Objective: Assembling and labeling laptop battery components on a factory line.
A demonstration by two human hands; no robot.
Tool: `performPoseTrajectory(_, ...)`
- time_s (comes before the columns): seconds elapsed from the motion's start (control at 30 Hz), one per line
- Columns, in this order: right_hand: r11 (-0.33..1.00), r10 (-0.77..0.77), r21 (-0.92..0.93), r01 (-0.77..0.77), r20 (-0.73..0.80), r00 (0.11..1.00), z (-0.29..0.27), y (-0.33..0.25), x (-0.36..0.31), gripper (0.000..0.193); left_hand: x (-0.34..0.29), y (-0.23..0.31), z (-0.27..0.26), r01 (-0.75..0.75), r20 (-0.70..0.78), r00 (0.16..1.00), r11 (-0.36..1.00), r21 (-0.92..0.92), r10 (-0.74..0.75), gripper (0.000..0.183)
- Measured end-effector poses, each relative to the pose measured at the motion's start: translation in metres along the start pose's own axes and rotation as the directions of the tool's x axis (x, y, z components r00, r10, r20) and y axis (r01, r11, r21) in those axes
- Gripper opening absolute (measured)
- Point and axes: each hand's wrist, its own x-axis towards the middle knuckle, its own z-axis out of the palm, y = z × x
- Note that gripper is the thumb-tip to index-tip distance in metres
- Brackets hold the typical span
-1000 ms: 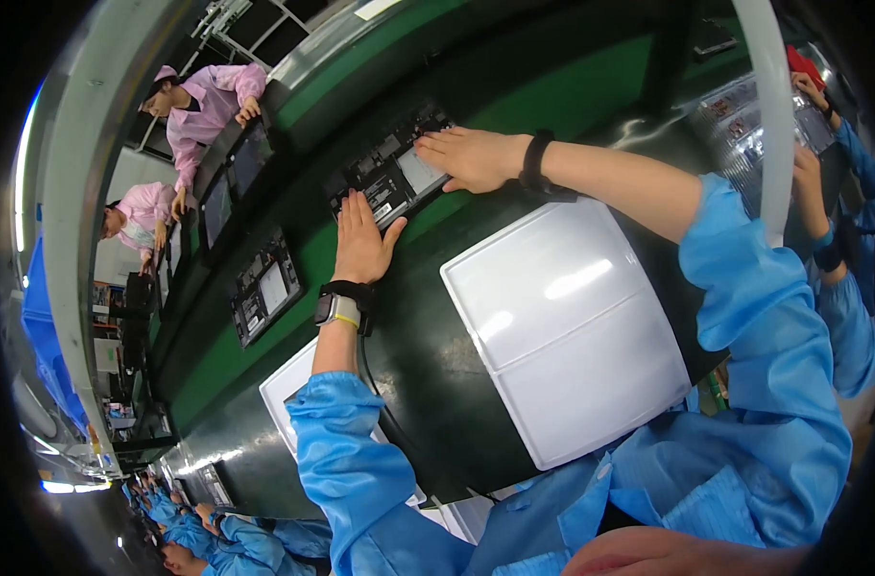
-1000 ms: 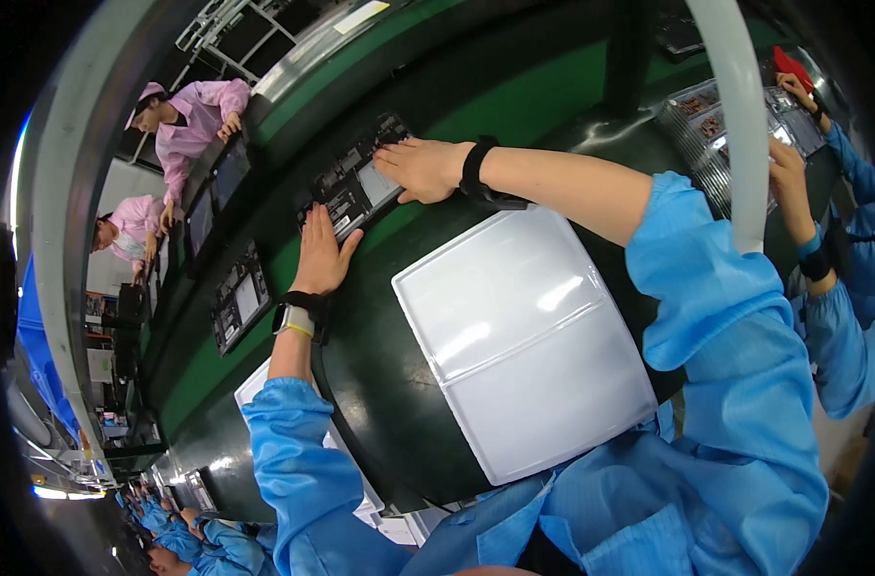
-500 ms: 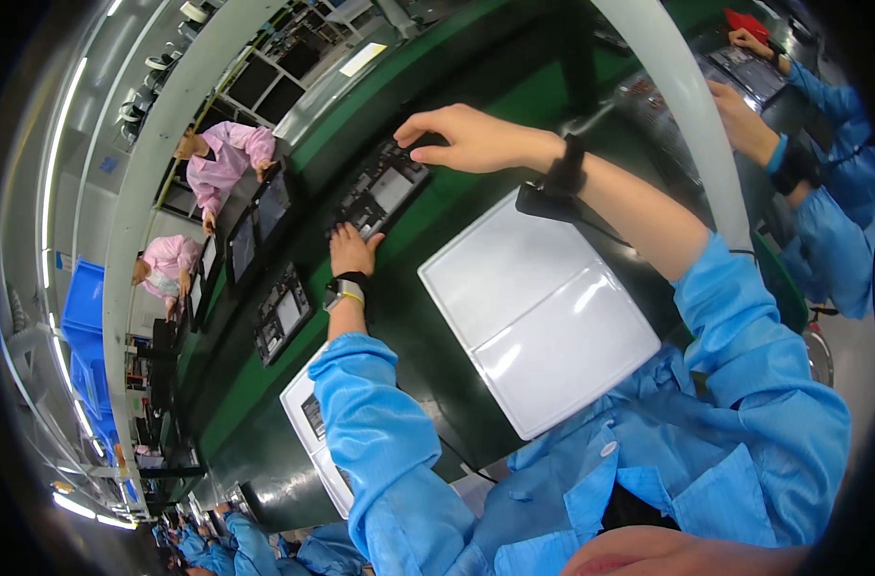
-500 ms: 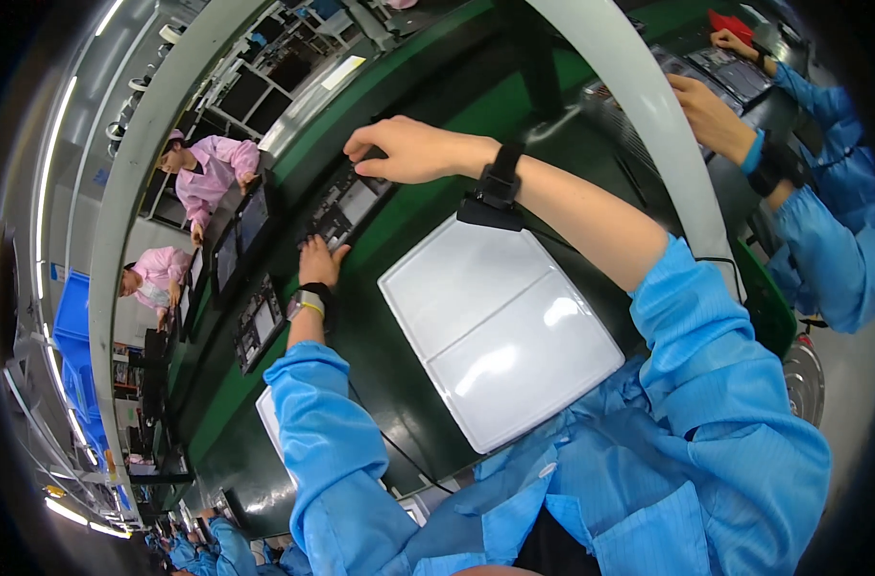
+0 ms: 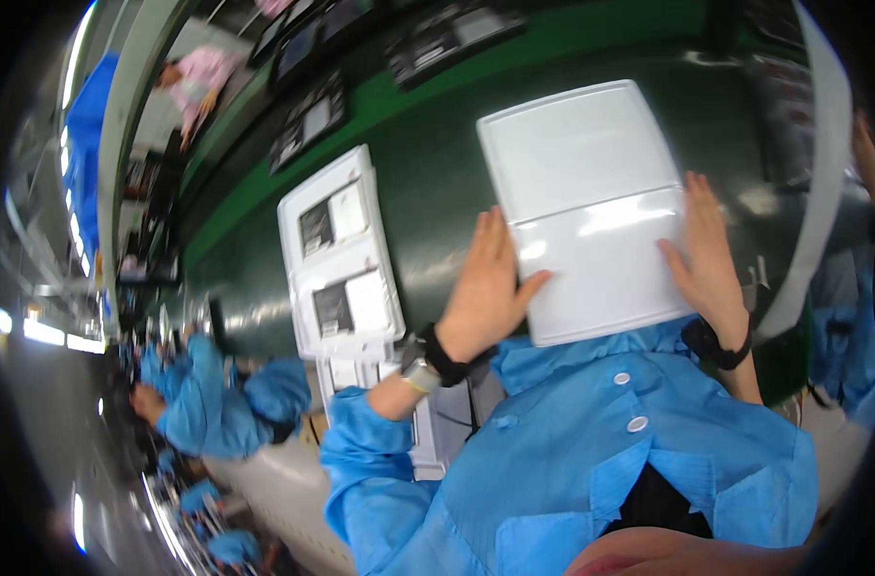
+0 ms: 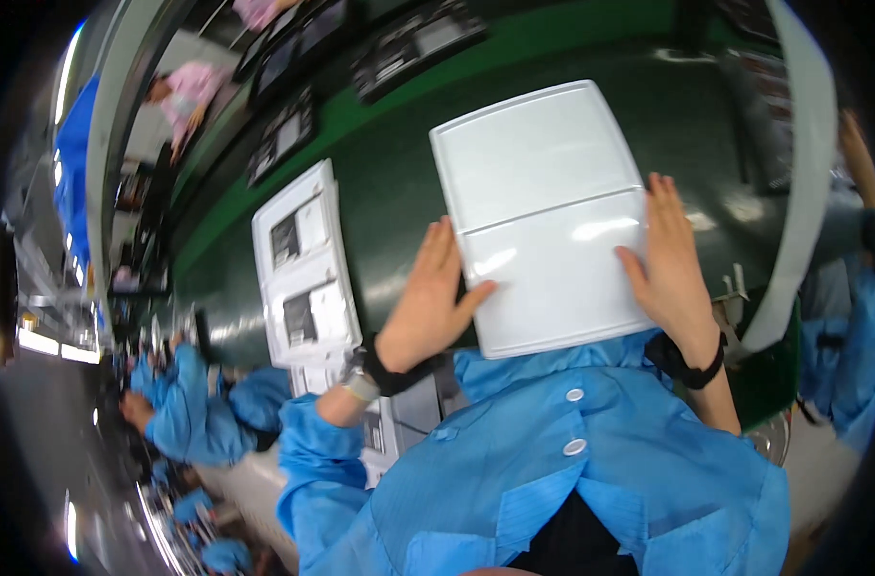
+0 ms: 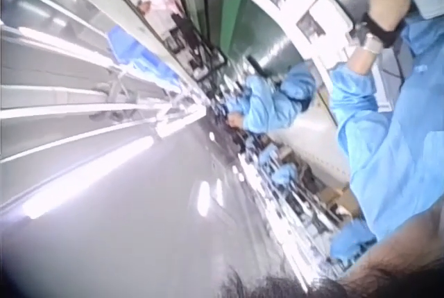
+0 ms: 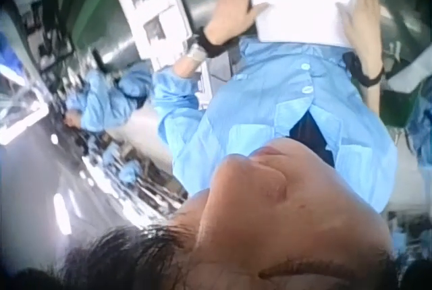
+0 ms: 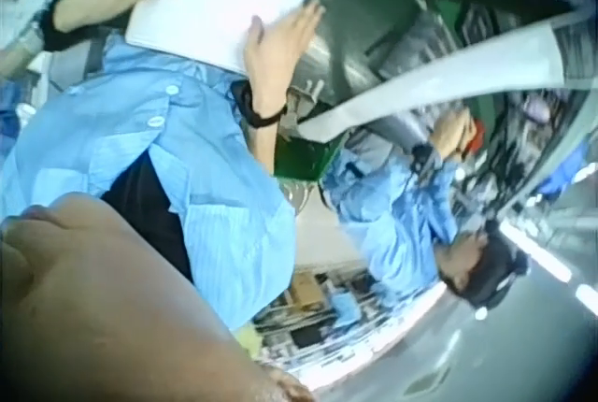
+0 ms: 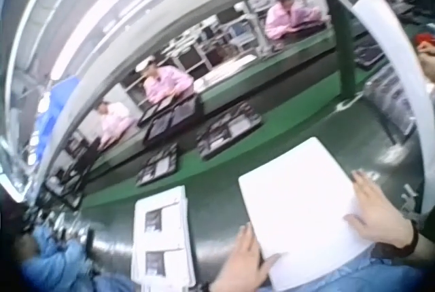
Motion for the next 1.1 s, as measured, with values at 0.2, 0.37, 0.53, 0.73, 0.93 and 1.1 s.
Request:
performPoseTrajectory(0.2,0.864,-0.055,0.502,0.048,-0.001,0.998,0.007,-0.054,0.013,0.072,-0.068,0.043,-0.009,0.154,-0.39,0.821,0.819,-0.553,-0.417,0.072)
performPoseTrajectory(0.37,0.338,-0.411,0.921,0.195,-0.042,0.911,0.03,-0.13,0.021,0.069,-0.196,-0.002,-0.034,0.629,-0.743,0.223,0.676,-0.385,-0.631,0.055)
performPoseTrajectory(0.53,0.434,-0.532,0.899,0.058,0.203,0.822,0.058,-0.153,0.032,0.047,-0.367,0.003,-0.071,-0.402,-0.264,0.648,-0.026,-0.915,-0.714,0.048)
performPoseTrajectory(0.73,0.446,-0.531,0.888,0.113,0.161,0.832,0.077,-0.153,0.025,0.042,-0.461,0.04,0.066,-0.231,0.133,0.608,-0.335,-0.914,-0.783,0.047)
performPoseTrajectory(0.93,0.453,-0.535,0.88,0.143,0.139,0.833,0.078,-0.147,0.024,0.038,-0.469,0.052,0.174,0.135,0.308,0.477,-0.277,-0.951,-0.824,0.047)
performPoseTrajectory(1.1,0.449,-0.53,0.883,0.134,0.142,0.836,0.079,-0.147,0.023,0.035,-0.471,0.061,0.227,0.444,0.372,0.348,-0.198,-0.874,-0.861,0.047)
